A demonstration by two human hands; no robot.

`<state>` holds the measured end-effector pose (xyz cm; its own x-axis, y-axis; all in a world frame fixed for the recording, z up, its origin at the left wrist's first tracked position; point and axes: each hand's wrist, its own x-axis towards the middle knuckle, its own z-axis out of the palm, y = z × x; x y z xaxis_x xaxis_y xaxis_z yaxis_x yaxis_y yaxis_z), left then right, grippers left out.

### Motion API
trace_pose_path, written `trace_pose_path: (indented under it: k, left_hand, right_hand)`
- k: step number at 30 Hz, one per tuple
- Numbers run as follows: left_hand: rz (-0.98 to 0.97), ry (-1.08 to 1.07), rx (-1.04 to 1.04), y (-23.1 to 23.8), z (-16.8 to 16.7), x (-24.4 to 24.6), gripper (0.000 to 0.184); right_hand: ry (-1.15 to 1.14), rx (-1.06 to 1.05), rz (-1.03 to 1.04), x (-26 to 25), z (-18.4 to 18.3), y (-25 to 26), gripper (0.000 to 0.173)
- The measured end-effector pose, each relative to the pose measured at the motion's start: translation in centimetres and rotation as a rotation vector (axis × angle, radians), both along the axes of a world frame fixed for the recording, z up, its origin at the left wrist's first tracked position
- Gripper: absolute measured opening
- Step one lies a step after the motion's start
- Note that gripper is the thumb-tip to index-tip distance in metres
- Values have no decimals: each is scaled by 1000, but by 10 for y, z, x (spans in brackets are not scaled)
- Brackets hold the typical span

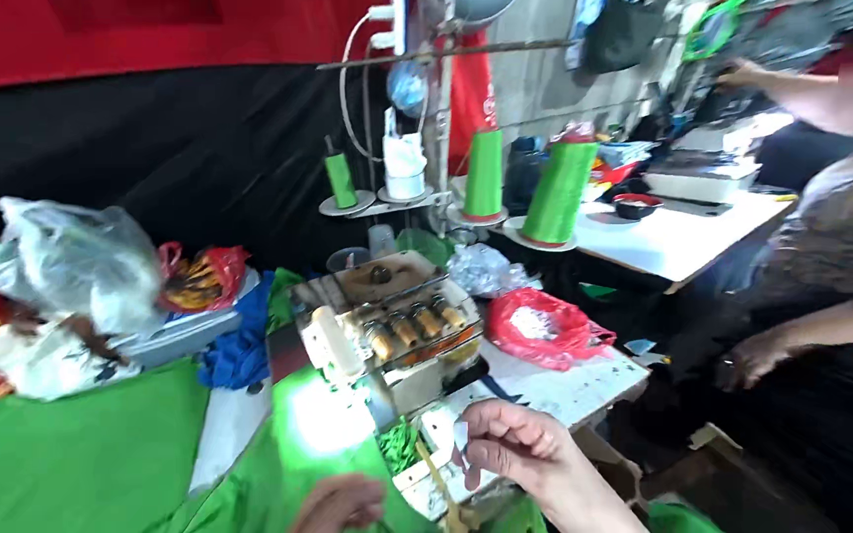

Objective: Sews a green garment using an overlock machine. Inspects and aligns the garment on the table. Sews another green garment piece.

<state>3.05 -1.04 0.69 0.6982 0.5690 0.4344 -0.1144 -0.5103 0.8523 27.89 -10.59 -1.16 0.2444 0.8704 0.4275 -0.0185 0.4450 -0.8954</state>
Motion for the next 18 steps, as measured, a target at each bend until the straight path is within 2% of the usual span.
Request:
trace_pose_path:
  k: [2, 4, 9, 11, 16, 18]
  left_hand:
    - [1, -11, -38, -10, 2, 25, 34]
    - [29, -52, -102, -15, 4, 34, 26]
    - [89, -125, -132, -17, -5, 30, 11]
    - [111, -154, -128, -15, -8, 27, 9]
    - [142, -277, -296, -16, -11, 24, 9]
    - [186, -279, -237, -16, -15, 23, 8]
  right_hand:
    - [-91, -16, 17, -22, 7, -1, 26]
    - [-174, -48, 7, -37, 17, -4, 32]
    - [-314, -42, 8, -51, 18, 3, 32]
    - [-258, -45, 51, -53, 14, 6, 34]
    - [4, -69, 99, -70, 6, 13, 36]
    - [60, -75, 89, -75, 3, 14, 35]
